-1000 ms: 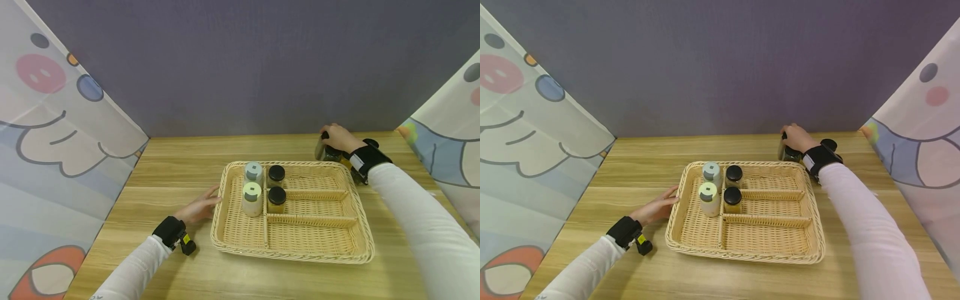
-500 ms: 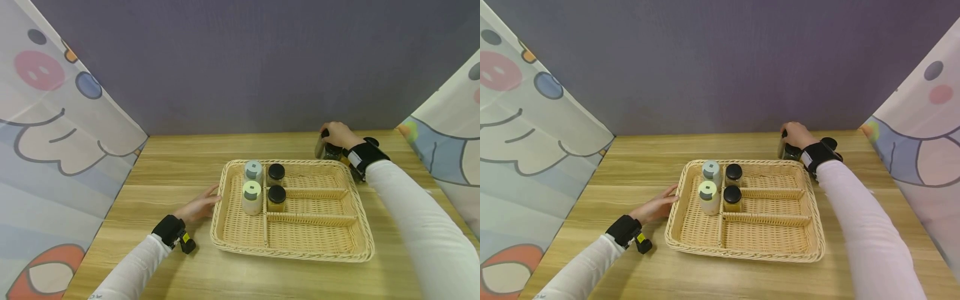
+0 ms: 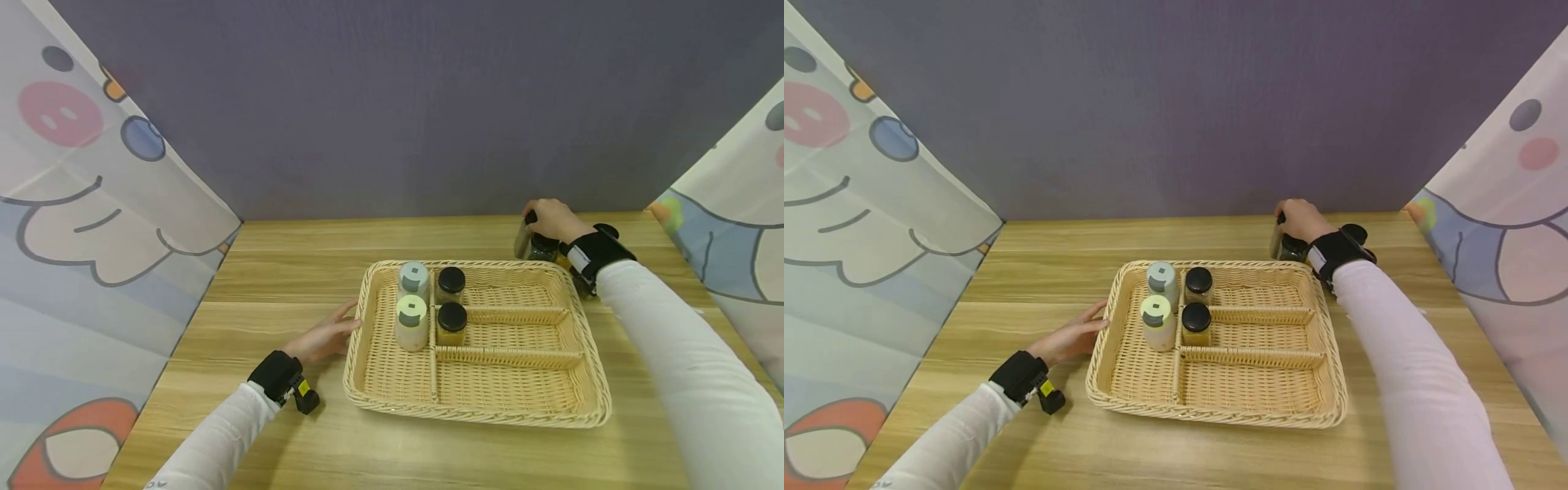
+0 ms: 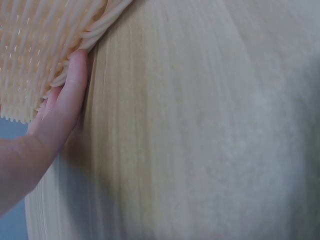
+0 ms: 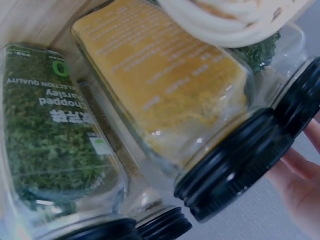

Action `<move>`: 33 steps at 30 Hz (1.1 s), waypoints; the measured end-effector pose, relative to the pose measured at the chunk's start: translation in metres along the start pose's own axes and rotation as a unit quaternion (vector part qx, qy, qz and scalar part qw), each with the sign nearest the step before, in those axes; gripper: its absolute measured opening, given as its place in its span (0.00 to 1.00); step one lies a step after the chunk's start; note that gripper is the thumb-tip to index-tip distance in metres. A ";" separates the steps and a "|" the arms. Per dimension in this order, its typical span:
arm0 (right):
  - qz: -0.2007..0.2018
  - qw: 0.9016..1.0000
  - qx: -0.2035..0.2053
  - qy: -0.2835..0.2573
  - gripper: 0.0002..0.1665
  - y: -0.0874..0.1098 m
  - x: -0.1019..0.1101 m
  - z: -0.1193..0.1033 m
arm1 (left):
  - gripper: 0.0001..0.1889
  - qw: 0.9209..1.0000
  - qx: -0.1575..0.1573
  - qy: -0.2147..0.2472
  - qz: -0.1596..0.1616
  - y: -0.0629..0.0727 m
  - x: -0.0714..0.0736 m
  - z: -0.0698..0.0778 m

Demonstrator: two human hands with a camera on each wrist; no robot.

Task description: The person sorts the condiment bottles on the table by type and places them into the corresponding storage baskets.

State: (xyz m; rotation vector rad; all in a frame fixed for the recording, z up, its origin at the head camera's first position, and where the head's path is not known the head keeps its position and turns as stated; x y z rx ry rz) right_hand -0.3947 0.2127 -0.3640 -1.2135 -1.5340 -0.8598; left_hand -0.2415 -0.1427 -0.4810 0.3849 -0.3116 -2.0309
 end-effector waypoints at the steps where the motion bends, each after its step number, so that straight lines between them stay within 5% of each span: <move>1: -0.003 1.000 -0.001 -0.001 0.20 0.000 0.000 0.000 | 0.30 1.000 0.000 0.001 0.000 0.000 0.000 0.000; 25: 0.045 0.998 0.032 -0.017 0.18 -0.001 0.011 -0.020 | 0.30 1.000 0.000 -0.012 -0.005 0.007 -0.008 0.009; 33: 0.036 0.998 0.047 -0.009 0.19 -0.003 0.022 -0.034 | 0.30 1.000 0.006 0.005 0.007 0.000 0.002 -0.001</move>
Point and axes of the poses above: each hand's wrist, its own y-axis away from the middle knuckle, its own x-axis out of the back of the hand, z = x × y, the point moved 10 cm from there along -y, towards the middle knuckle, and after that the axes turned 10 degrees about z, right-handed, at the moved point
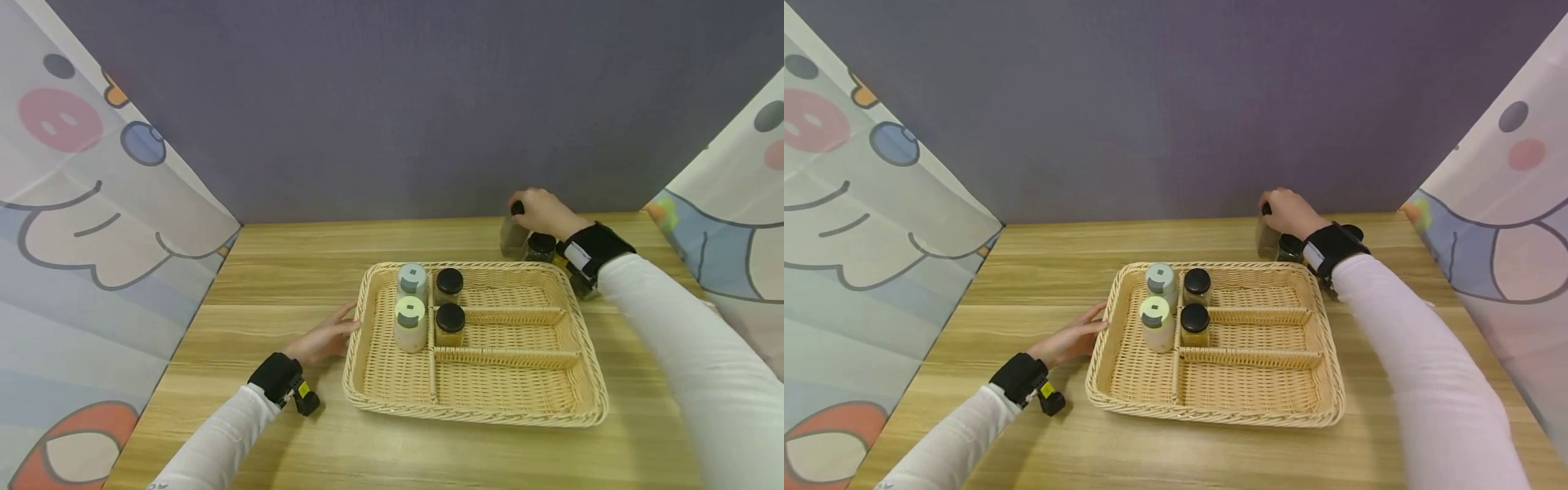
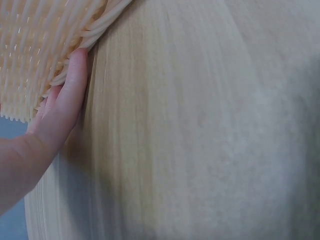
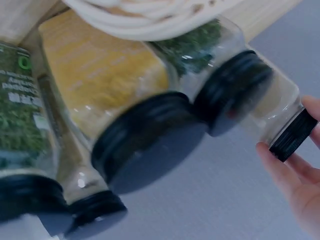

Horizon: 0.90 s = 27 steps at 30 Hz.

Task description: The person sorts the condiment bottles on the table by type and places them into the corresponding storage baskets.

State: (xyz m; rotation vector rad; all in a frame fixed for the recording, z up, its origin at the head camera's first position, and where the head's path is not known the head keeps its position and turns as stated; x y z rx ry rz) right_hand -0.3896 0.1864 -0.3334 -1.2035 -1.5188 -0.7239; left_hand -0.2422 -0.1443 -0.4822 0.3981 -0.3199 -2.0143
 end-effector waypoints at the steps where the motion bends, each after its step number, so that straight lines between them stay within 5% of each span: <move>1: -0.002 1.000 0.001 -0.001 0.19 0.000 0.001 -0.001 | 0.31 1.000 0.000 0.000 -0.001 0.000 0.001 -0.001; 27: -0.010 0.999 0.044 0.004 0.20 0.003 0.017 -0.041 | 0.31 1.000 -0.004 0.002 -0.005 -0.004 0.004 -0.001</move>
Point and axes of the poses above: each hand's wrist, its own y-axis away from the middle knuckle, its own x-axis out of the back of the hand, z = x × y, the point moved 10 cm from there along -y, towards the middle knuckle, and after that the axes turned 10 degrees about z, right-handed, at the moved point
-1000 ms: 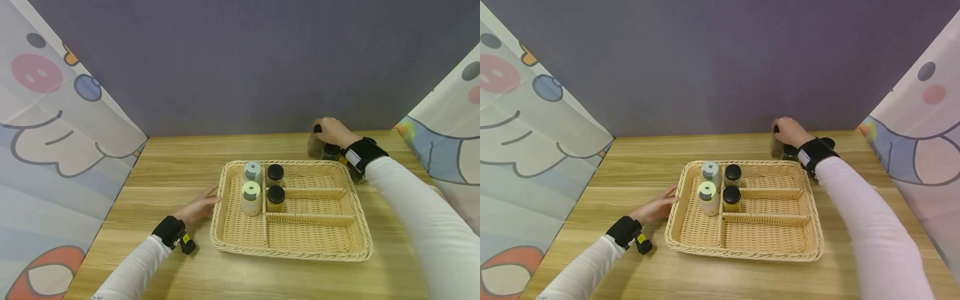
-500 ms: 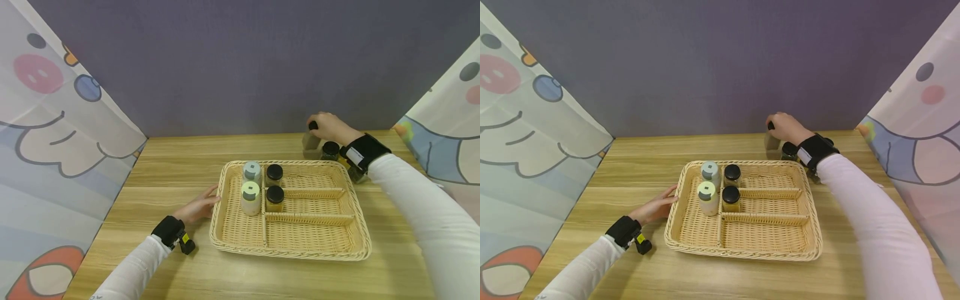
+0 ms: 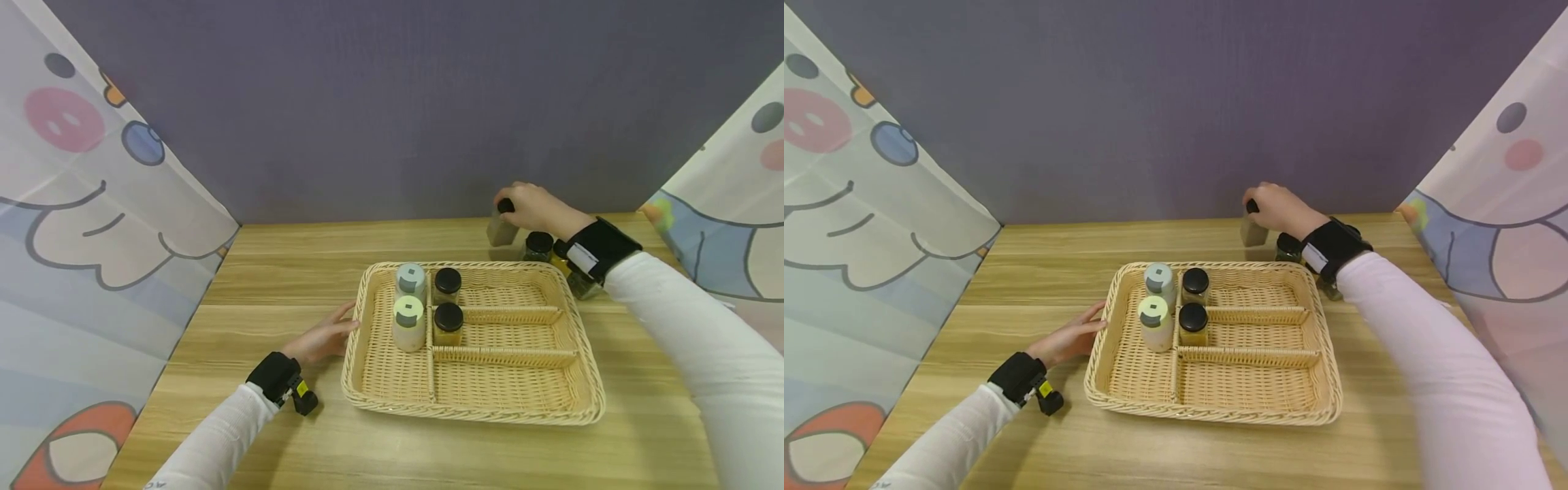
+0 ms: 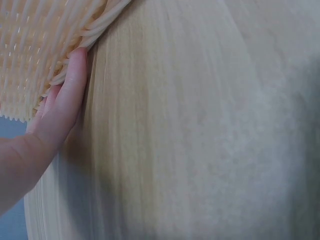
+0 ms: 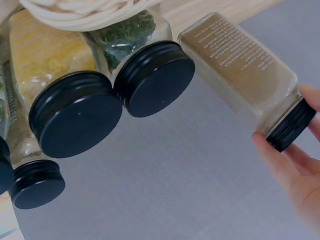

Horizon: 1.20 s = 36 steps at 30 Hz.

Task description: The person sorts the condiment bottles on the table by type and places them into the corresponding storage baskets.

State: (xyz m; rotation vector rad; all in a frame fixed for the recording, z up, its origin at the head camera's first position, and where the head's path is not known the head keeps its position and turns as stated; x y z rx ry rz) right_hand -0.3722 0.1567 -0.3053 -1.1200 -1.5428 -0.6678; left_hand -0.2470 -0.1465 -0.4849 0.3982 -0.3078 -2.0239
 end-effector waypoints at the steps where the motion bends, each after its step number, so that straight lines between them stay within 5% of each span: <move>1: 0.000 1.000 0.003 0.000 0.20 0.001 0.000 -0.002 | 0.31 1.000 0.000 0.001 -0.002 0.000 0.000 0.000; 12: 0.014 0.999 0.036 0.000 0.19 0.005 0.005 -0.020 | 0.31 1.000 -0.001 -0.012 -0.016 0.010 -0.011 0.015; 24: 0.022 0.998 0.058 0.001 0.19 0.013 0.009 -0.036 | 0.31 1.000 0.001 -0.011 0.007 0.000 0.002 -0.001; 36: 0.024 0.997 0.070 0.000 0.19 0.021 0.013 -0.049 | 0.34 1.000 -0.004 -0.013 0.001 0.001 0.001 0.000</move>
Point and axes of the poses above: each hand's wrist, its own y-axis away from the middle knuckle, its own x-axis out of the back of the hand, z = x × y, the point moved 10 cm from there along -y, towards the middle knuckle, and after that the axes turned 10 degrees about z, right-handed, at the moved point
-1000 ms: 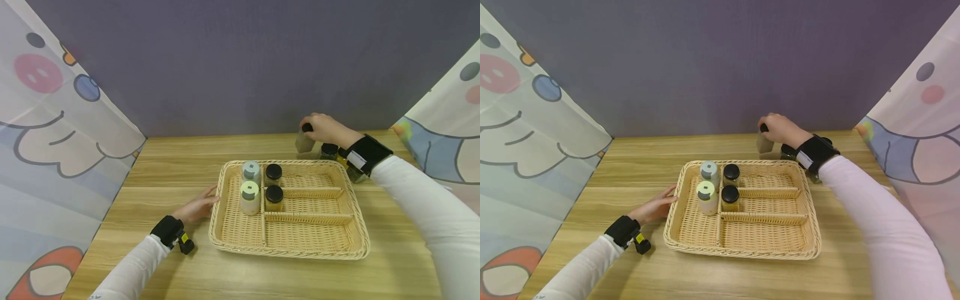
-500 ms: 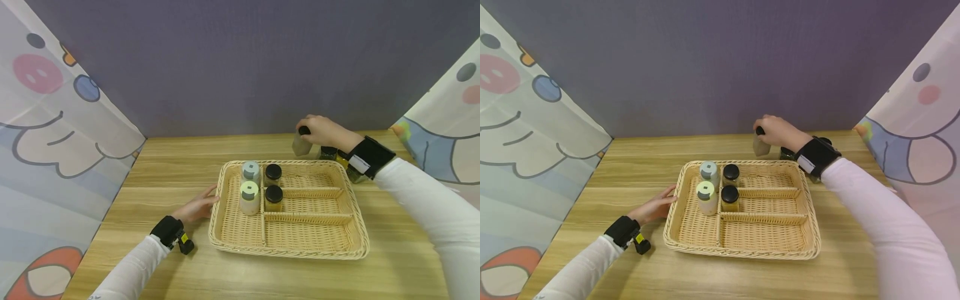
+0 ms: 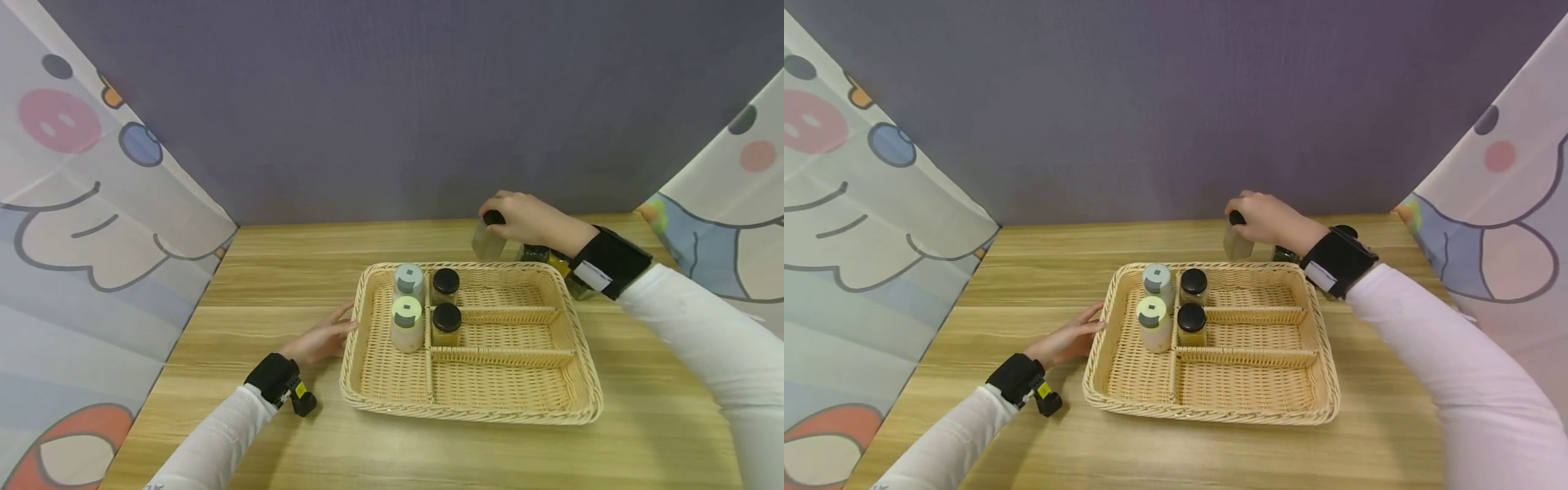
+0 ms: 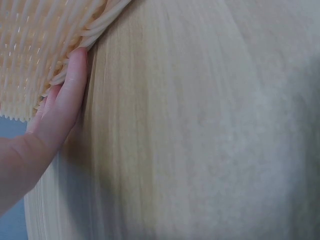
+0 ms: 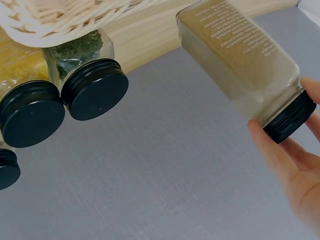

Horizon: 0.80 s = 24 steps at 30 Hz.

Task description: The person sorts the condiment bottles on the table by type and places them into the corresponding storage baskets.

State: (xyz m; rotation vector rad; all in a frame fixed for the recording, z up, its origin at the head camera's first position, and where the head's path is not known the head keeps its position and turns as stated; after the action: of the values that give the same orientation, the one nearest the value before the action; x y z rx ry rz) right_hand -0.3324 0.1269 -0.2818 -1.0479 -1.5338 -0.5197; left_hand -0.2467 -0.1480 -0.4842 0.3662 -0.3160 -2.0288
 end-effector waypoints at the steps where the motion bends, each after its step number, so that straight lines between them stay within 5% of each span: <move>1: 0.001 1.000 0.002 -0.001 0.19 0.000 0.000 -0.001 | 0.34 1.000 0.000 0.001 0.001 0.000 0.000 0.000; 24: 0.003 0.999 0.034 0.006 0.20 0.014 -0.003 -0.025 | 0.33 1.000 0.000 0.007 0.000 -0.002 -0.001 0.000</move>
State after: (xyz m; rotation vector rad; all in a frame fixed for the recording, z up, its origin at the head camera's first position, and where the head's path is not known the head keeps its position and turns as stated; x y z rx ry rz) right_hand -0.3073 0.1131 -0.2809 -0.9950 -1.5271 -0.4652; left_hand -0.2479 -0.1463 -0.4852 0.3798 -0.3075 -2.0260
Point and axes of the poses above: each hand's wrist, its own y-axis away from the middle knuckle, its own x-axis out of the back of the hand, z = x × y, the point moved 10 cm from there along -y, towards the middle knuckle, and after that the axes turned 10 degrees about z, right-handed, at the moved point
